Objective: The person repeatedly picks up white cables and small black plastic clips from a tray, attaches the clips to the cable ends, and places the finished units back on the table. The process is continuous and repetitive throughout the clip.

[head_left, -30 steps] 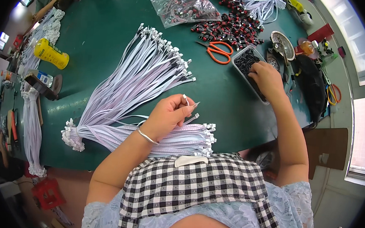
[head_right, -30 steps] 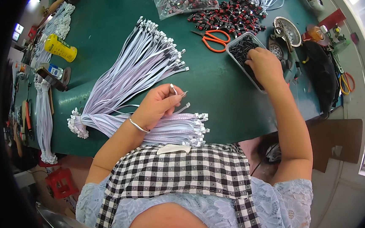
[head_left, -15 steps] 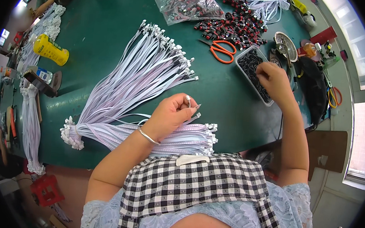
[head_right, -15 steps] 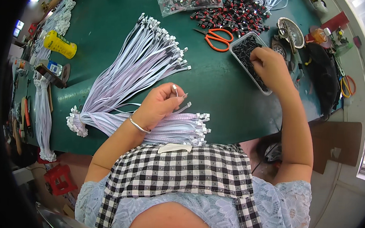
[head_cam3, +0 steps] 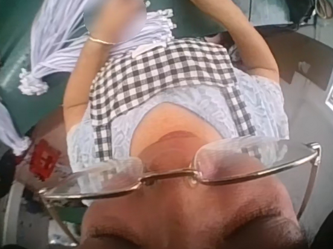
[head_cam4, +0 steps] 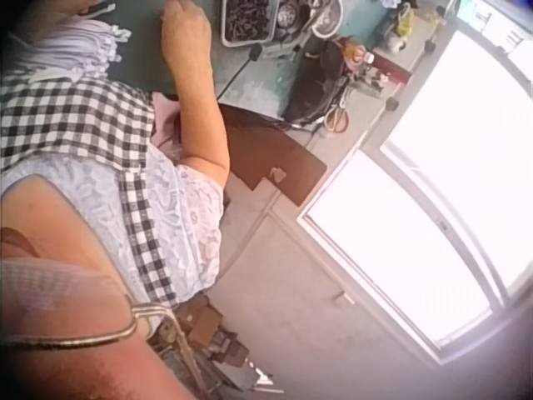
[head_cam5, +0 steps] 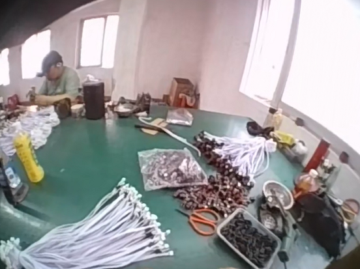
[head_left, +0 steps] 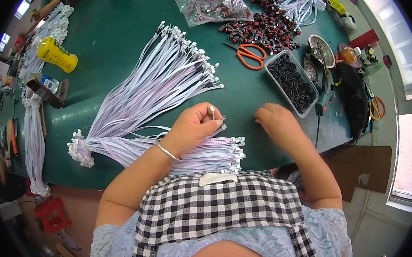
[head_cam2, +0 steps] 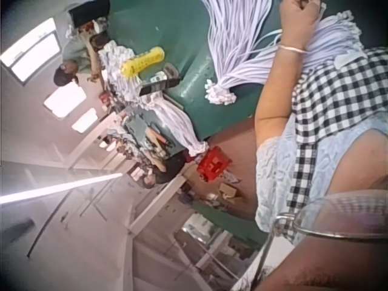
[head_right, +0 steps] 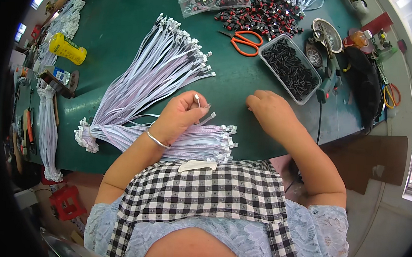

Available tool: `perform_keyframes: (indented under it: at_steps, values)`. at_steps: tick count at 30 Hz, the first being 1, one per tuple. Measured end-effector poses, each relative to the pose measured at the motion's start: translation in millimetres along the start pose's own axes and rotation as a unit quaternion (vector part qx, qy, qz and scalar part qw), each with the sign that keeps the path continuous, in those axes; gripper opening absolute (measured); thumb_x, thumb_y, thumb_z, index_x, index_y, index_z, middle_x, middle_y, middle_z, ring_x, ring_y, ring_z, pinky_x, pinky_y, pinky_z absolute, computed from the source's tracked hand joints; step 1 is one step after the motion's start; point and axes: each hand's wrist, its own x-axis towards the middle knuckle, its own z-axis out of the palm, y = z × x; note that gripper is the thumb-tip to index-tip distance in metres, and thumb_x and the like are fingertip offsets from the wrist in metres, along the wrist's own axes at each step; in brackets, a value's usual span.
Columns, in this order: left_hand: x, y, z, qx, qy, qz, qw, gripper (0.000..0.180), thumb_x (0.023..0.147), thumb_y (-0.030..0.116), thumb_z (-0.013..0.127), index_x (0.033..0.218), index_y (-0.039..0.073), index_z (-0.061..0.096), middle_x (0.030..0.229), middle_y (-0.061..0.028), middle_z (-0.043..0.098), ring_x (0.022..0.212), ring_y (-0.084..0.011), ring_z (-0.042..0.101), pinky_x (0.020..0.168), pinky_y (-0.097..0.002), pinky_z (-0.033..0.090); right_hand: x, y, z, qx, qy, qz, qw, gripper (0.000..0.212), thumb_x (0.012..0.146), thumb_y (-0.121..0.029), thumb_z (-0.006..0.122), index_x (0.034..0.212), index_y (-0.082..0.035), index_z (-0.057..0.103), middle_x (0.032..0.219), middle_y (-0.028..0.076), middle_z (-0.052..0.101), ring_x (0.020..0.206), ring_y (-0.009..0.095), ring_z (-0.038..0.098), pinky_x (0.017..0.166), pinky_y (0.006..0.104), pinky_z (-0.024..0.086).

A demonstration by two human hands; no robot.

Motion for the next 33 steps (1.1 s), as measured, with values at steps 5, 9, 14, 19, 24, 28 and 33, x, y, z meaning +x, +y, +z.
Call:
perform_keyframes:
  at_steps: [5, 9, 14, 19, 24, 28, 33]
  values:
    - [-1.3, 0.4, 2.3, 0.012, 0.011, -0.001, 1.0, 0.002, 0.086, 0.008, 0.06, 0.087, 0.007, 0.058, 0.07, 0.0072, 0.049, 0.064, -0.0013, 0.041, 0.061, -0.0179, 0.037, 9.9, 13.0, -8.7, 0.091, -0.037, 0.029, 0.995, 0.011, 0.079, -0.009, 0.061, 0.086, 0.0, 0.058, 0.085, 0.013, 0.061, 0.077, 0.031, 0.061, 0.069, 0.0389, 0.048]
    - [0.1, -0.2, -0.4, 0.031, 0.004, 0.006, 0.999, 0.003, 0.086, 0.008, 0.06, 0.087, 0.006, 0.059, 0.07, 0.0075, 0.048, 0.063, -0.0011, 0.04, 0.059, -0.0174, 0.036, 8.0, -0.1, -15.3, 0.249, -0.052, 0.171, 0.952, 0.013, 0.082, -0.006, 0.061, 0.093, 0.001, 0.06, 0.084, 0.01, 0.064, 0.072, 0.021, 0.063, 0.062, 0.0312, 0.05]
    - [-1.8, 0.7, 0.0, 0.044, 0.006, -0.005, 0.999, 0.003, 0.086, 0.008, 0.06, 0.086, 0.006, 0.059, 0.067, 0.0082, 0.046, 0.061, -0.0006, 0.038, 0.056, -0.017, 0.033, 11.1, -34.3, 6.6, 0.608, 0.046, 0.2, 0.767, 0.009, 0.085, -0.005, 0.062, 0.091, 0.0, 0.06, 0.083, 0.004, 0.062, 0.074, 0.011, 0.061, 0.062, 0.0228, 0.05]
    - [-3.9, 5.0, 3.4, 0.029, 0.008, -0.009, 0.999, 0.003, 0.085, 0.008, 0.06, 0.086, 0.006, 0.058, 0.066, 0.0086, 0.045, 0.059, 0.0001, 0.037, 0.053, -0.0161, 0.03, 18.2, -50.3, 19.4, 0.648, 0.062, 0.212, 0.729, 0.01, 0.084, -0.004, 0.062, 0.093, -0.001, 0.059, 0.083, 0.004, 0.061, 0.074, 0.009, 0.06, 0.062, 0.0214, 0.049]
    - [-3.1, 3.1, 2.9, 0.037, 0.001, -0.006, 0.999, 0.003, 0.084, 0.007, 0.061, 0.085, 0.006, 0.058, 0.064, 0.0091, 0.044, 0.056, 0.0006, 0.035, 0.05, -0.0161, 0.027, 19.8, -53.1, 15.8, 0.625, 0.066, 0.205, 0.75, 0.021, 0.085, -0.004, 0.061, 0.104, -0.001, 0.053, 0.083, 0.005, 0.061, 0.073, 0.009, 0.059, 0.062, 0.022, 0.048]
    - [-2.6, 3.1, 3.2, 0.056, 0.004, -0.005, 0.998, 0.003, 0.084, 0.007, 0.061, 0.085, 0.006, 0.058, 0.063, 0.0092, 0.044, 0.055, 0.0006, 0.035, 0.049, -0.0162, 0.027, 18.7, -50.5, 17.8, 0.609, 0.059, 0.189, 0.768, 0.026, 0.086, -0.003, 0.06, 0.109, -0.002, 0.049, 0.082, 0.006, 0.061, 0.07, 0.009, 0.057, 0.062, 0.0223, 0.048]
    - [-2.0, 2.6, 3.6, 0.055, 0.003, -0.001, 0.999, 0.003, 0.084, 0.007, 0.061, 0.085, 0.006, 0.058, 0.063, 0.0092, 0.044, 0.055, 0.0007, 0.035, 0.049, -0.0161, 0.027, 19.7, -51.0, 15.6, 0.598, 0.05, 0.185, 0.779, 0.027, 0.086, -0.002, 0.06, 0.11, -0.001, 0.048, 0.081, 0.006, 0.062, 0.069, 0.008, 0.056, 0.062, 0.0223, 0.047]
